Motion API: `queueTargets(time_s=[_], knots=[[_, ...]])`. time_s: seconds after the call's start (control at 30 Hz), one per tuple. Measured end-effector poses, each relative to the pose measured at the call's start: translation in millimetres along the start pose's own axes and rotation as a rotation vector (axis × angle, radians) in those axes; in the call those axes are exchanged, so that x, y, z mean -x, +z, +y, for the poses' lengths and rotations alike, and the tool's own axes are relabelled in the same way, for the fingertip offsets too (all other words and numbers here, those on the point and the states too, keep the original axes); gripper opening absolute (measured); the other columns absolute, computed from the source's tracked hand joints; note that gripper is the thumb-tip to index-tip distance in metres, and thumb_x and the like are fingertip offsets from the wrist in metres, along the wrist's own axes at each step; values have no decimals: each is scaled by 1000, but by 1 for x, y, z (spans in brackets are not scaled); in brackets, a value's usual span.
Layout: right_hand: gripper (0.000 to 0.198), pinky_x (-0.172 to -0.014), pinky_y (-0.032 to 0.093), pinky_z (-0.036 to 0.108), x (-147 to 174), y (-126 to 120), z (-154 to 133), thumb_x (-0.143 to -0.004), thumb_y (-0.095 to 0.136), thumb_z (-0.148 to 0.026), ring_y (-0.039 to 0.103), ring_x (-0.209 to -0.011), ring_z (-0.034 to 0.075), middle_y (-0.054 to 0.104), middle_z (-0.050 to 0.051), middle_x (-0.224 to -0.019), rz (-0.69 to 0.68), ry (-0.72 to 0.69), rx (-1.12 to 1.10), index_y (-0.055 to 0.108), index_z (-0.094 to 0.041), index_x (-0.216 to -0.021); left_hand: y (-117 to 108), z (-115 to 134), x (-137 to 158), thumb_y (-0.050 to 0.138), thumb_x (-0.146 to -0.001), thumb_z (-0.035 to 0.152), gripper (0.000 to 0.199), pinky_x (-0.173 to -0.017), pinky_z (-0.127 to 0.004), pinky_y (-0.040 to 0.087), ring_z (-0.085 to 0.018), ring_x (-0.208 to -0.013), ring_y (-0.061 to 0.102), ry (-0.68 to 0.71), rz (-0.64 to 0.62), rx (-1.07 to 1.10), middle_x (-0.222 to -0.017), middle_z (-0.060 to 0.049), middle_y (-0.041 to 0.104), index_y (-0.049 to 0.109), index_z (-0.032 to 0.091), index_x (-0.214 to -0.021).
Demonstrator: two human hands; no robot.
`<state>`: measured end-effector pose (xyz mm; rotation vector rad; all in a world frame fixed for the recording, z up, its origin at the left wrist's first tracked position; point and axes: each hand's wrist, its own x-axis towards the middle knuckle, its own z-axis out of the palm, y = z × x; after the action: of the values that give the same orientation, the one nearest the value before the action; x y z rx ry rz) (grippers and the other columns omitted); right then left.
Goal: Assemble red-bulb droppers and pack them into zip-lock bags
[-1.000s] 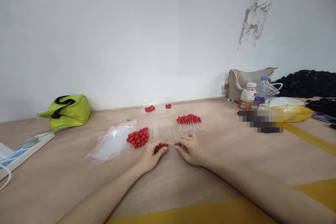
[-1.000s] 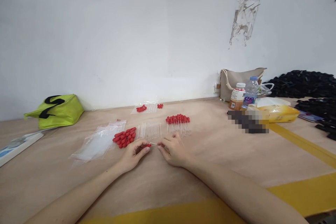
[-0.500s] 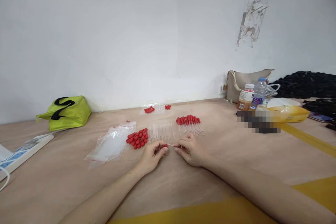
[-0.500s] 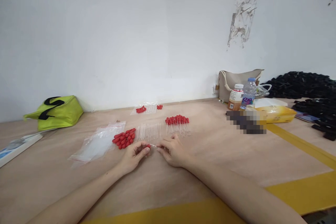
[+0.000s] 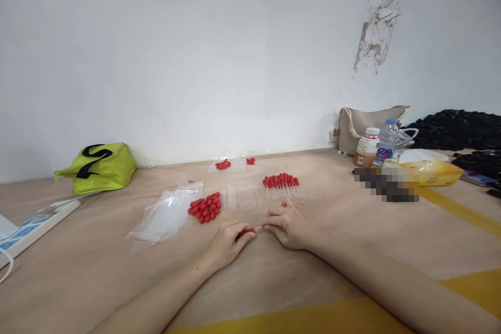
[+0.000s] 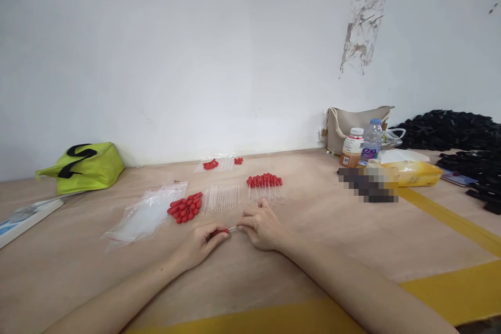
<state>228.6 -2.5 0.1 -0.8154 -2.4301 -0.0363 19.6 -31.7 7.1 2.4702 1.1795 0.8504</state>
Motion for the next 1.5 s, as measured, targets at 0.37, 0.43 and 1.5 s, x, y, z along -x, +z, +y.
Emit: queueTargets(time_s=[0.37,0.43,1.5], knots=[[26,-69,25,29,-5,5,-21,-86,36,-20,52,-63,11,64,0,-71,-100,130,-59,58,-19,-72,-5,-3,0,36,-89,26,23,-63,-24,41,-15,-69,53,170,-38,-141,-75,-3,58,57,18,-85],[28,-69,26,28,-8,2,-23,-87,35,-21,53,-67,12,65,0,-73,-110,129,-73,59,-20,-75,-9,-4,-1,36,-89,26,23,-65,-25,41,-15,-71,54,197,-50,-150,-78,-4,59,58,18,-88],[25,-77,25,36,-64,15,57,-80,40,-34,56,-80,21,64,6,-80,68,837,241,58,-21,-91,-11,-7,7,43,-86,25,30,-94,-39,40,-19,-109,51,66,-118,23,-114,-4,59,56,24,-112]])
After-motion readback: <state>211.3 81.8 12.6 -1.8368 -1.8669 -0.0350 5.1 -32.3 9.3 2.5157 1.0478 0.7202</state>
